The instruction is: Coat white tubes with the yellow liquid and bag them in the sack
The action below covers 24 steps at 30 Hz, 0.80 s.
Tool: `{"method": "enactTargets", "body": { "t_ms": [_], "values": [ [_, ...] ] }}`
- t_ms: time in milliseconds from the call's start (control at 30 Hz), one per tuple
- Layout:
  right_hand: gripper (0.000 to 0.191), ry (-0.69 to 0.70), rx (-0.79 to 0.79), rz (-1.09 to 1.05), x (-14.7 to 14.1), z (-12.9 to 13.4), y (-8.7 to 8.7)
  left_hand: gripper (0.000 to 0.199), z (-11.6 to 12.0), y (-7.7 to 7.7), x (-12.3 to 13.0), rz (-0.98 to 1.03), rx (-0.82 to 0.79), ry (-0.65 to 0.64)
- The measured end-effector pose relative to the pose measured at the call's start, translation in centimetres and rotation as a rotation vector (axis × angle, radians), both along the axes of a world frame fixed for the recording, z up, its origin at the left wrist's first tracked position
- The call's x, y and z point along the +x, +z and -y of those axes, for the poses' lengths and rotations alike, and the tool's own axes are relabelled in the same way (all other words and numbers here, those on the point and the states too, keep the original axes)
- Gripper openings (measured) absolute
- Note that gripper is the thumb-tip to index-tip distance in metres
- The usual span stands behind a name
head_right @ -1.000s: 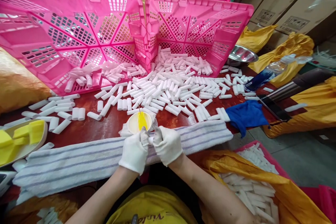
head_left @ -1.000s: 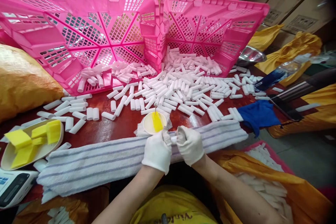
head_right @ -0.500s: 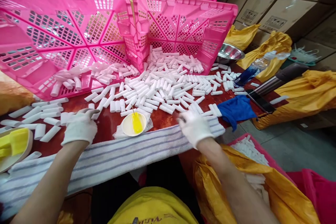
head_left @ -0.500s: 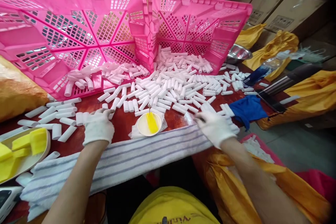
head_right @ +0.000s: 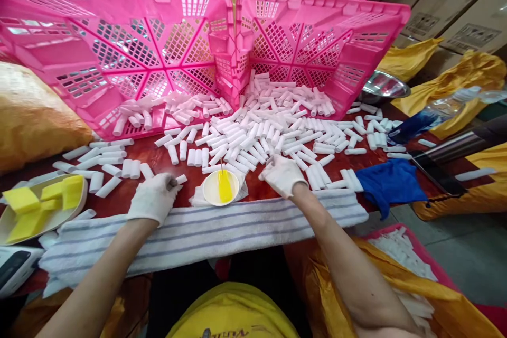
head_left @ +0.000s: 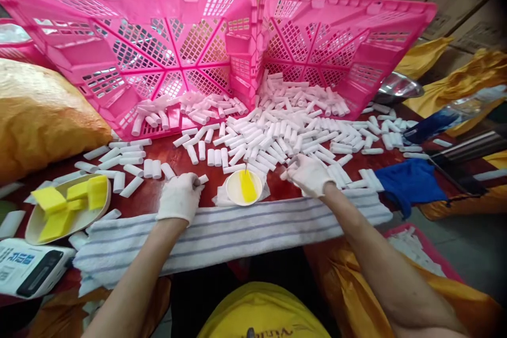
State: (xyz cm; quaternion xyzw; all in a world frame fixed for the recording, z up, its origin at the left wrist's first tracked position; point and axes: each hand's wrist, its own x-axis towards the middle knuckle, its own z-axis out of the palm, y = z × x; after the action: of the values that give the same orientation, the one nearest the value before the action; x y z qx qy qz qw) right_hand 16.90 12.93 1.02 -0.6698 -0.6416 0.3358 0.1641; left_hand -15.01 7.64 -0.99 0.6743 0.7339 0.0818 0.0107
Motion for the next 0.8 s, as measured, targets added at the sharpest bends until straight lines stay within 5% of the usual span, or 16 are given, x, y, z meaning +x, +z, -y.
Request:
{"method": "enactTargets", "body": {
  "t_ms": [233,367,467,633,800],
  "values": [
    [0.051,0.07,-0.066,-0.688,-4.1,3.5,-2.5,0.036,-0.6,-0.7,-0.2,0.062,0.078,-0.062],
    [0.033,0.056,0.197,-0.535,-5.4,3.7,-4.8,0.035,0.1,-0.8,0.1,0.253,0.11,-0.052],
    [0.022,0.172,0.418,-0.48,-4.8,3.8,-5.9,0.034,1.0,-0.9,0.5,0.511,0.121,-0.019],
    [0.026,0.147,0.291,-0.432,-4.2,4.1,-6.3,0.037,1.9,-1.1,1.9,0.82,0.137,0.094],
    [0.02,0.34,0.561,-0.235,-3.8,4.3,-6.3,0.039,2.2,-1.5,3.3,1.004,0.06,0.066]
  ]
}}
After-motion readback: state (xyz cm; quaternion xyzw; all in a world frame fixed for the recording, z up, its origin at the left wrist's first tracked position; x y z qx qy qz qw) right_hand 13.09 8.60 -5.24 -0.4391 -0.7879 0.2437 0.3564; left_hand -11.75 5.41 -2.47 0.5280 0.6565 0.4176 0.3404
